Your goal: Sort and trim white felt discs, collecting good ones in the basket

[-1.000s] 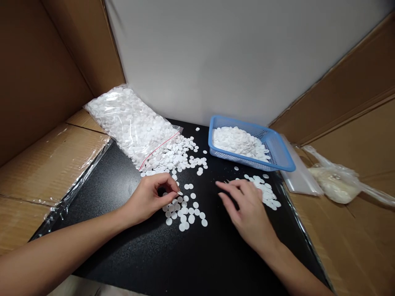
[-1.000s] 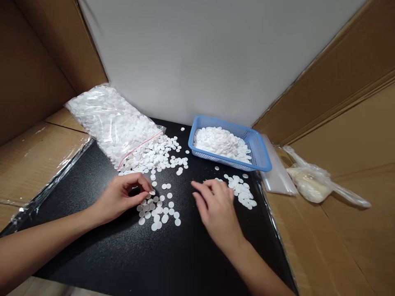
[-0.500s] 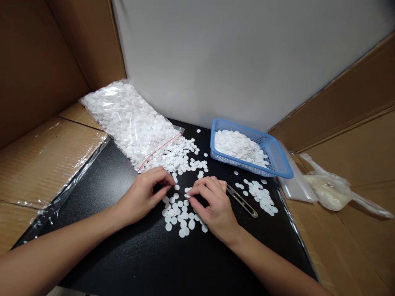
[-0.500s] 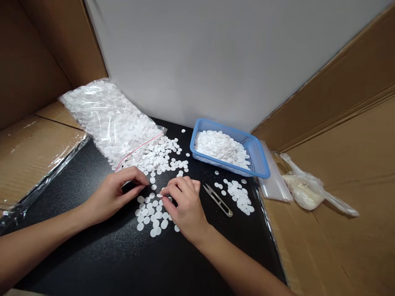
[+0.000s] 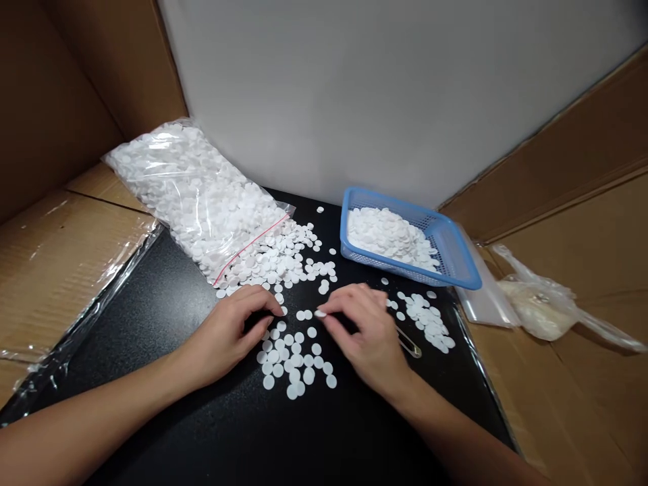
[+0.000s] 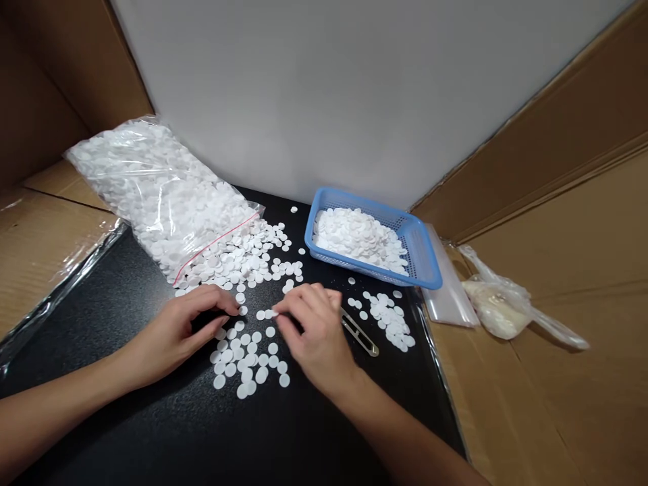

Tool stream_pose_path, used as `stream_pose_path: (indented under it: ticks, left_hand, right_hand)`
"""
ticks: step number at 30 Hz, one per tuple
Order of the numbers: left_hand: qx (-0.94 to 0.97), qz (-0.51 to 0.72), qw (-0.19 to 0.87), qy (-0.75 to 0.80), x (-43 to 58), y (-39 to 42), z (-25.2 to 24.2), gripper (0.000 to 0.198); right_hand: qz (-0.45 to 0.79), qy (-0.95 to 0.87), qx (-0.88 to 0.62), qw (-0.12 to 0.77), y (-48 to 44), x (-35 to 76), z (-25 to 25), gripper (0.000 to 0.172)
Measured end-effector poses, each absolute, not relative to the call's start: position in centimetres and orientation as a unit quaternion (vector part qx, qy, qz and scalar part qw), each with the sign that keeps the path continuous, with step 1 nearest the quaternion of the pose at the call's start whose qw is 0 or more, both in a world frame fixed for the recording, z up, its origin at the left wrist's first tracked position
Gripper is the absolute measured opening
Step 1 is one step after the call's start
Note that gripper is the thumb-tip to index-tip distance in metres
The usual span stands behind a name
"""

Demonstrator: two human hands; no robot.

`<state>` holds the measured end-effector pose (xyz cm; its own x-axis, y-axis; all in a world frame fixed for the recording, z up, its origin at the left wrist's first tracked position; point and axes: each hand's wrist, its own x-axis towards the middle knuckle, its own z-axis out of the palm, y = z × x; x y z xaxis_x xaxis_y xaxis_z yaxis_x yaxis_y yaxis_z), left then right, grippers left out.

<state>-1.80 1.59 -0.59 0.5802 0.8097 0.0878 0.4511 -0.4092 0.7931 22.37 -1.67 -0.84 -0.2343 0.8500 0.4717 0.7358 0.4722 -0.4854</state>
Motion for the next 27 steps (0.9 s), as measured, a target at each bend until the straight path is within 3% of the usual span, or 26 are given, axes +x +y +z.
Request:
stream_pose_path:
  ticks: [5, 10, 13, 15, 18, 27]
  left_hand:
    - [0.805, 0.240, 0.376, 0.391, -1.8, 1.7, -0.3, 0.019]
    - [0.786, 0.265, 0.387, 0.402, -1.6, 1.7, -0.8, 0.020]
    - [0.781, 0.273, 0.380, 0.414, -1.6, 1.6, -1.0, 0.021]
    - [0.783, 0.266, 0.378, 0.417, -1.6, 1.6, -1.1, 0.022]
    - [0.796, 0.255, 0.371, 0.404, -1.7, 1.6, -1.1, 0.023]
    - [0.840, 0.203, 0.360, 0.353, -1.5, 1.2, -0.9, 0.029]
  right_hand:
    - [-0.123, -0.772, -0.583, 0.222, -1.7, 30.5, -1.0, 0.023]
    - [-0.155, -0.741, -0.630, 0.172, -3.2, 34.0, -2.1, 0.027]
    - [-0.082, -0.746, -0.622, 0.225, -3.7, 31.2, -1.5, 0.026]
    - [0.045, -0.769, -0.585, 0.254, -3.7, 28.5, -1.0, 0.015]
    - [0.185, -0.788, -0.528, 0.256, -3.4, 24.8, -0.7, 0.017]
    - [0.201, -0.800, -0.492, 0.278, -2.0, 22.7, -2.2, 0.030]
